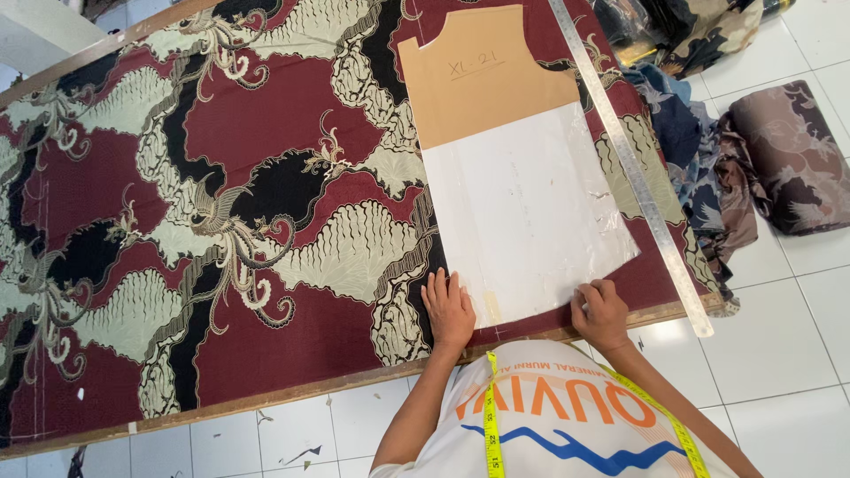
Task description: The person places cardboard and paper patterns on a large piece of patterned fabric. They use a metal ruler and chalk to trace and mark lines on the fabric. The person then moves the patterns aside and continues to mark additional sections of the fabric.
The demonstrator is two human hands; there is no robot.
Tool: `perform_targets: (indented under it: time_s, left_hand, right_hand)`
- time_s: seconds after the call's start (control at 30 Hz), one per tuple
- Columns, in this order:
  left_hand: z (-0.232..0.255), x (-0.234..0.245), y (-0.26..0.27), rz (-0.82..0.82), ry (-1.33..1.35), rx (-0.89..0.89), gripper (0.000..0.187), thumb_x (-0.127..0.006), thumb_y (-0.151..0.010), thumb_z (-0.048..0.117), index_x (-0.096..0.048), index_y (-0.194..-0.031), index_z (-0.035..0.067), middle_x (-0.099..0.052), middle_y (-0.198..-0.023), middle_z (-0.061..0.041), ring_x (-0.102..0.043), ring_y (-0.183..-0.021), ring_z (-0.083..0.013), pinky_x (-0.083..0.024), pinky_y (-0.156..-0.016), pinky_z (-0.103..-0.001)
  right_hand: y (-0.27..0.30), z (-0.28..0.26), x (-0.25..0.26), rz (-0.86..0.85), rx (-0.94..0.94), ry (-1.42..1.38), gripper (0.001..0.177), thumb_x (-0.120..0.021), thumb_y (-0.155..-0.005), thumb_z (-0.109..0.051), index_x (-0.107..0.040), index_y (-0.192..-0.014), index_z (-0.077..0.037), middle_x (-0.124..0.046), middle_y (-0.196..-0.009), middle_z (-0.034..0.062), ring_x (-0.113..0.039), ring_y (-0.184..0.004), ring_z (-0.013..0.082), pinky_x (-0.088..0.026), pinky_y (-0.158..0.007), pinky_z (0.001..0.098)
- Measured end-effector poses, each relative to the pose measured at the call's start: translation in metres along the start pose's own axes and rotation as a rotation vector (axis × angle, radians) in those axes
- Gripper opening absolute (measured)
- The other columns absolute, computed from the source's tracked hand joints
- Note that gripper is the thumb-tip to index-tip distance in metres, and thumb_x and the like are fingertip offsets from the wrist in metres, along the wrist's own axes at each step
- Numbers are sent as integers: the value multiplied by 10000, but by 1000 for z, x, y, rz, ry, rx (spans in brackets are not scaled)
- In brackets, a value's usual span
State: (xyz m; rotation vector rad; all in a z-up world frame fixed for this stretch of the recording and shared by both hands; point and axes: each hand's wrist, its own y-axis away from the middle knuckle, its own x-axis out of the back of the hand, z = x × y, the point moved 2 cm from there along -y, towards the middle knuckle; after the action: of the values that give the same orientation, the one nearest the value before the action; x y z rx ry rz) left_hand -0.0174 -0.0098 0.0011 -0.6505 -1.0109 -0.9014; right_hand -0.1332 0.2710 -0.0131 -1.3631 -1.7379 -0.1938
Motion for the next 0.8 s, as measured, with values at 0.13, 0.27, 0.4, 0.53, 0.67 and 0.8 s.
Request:
perform_targets:
  time_s: [0.13,0.27,0.4,0.53,0.67,0.8]
  left_hand:
    - [1,2,0,7,-6,-12,448,-509,-1004,207,-532,-1402,4,-426,-1521,-256,-301,-1472,-430,-169,-1213,-606]
    - [2,3,-1,4,-6,-11,450,-511,-999,203,-532,-1402,5,-429,-1516,-256,-305,-1468,-428,-172,-1212,-605]
    - [2,4,0,4,-5,-9,443,-514,-1002,203,-535,-1399,7,-429,-1516,-256,-306,-1471,-428,-171,-1214,-605]
    - [3,5,-1,14,4,-10,447,-517,-998,205,-536,-1398,6,-432,-1514,-254,-311,-1466,-427,-173,-1214,-604]
    - [3,6,-1,1,4,-3,447,-517,-996,205,-536,-1395,4,-429,-1514,-258,-310,-1466,-429,-171,-1213,-603]
    - [3,4,-1,4,7,-2,445,-514,-1001,212,-537,-1395,7,-428,-1517,-253,-312,-1463,-428,-169,-1216,-601]
  right_hand:
    - [-3,-6,5,9,26,-2,169,-753,-860,-50,-661,-1001,-52,-587,-1006,105,-612,-575,174,-509,-556,323]
    - [-5,-9,6,18,39,0,167,-752,-865,-52,-655,-1001,-50,-580,-1007,107,-610,-586,175,-505,-564,330]
    - [-5,-10,6,20,41,6,167,-756,-864,-60,-658,-998,-47,-578,-1003,106,-613,-588,177,-504,-562,329]
    - [-6,-9,7,0,25,8,162,-755,-856,-62,-668,-991,-41,-586,-1006,109,-622,-582,170,-511,-556,321]
    - [-5,-10,7,3,19,10,153,-754,-856,-61,-673,-984,-39,-596,-1006,113,-626,-580,172,-514,-552,325]
    - [-5,-10,7,4,12,-11,149,-749,-866,-64,-674,-993,-43,-601,-1006,113,-629,-580,168,-518,-553,325]
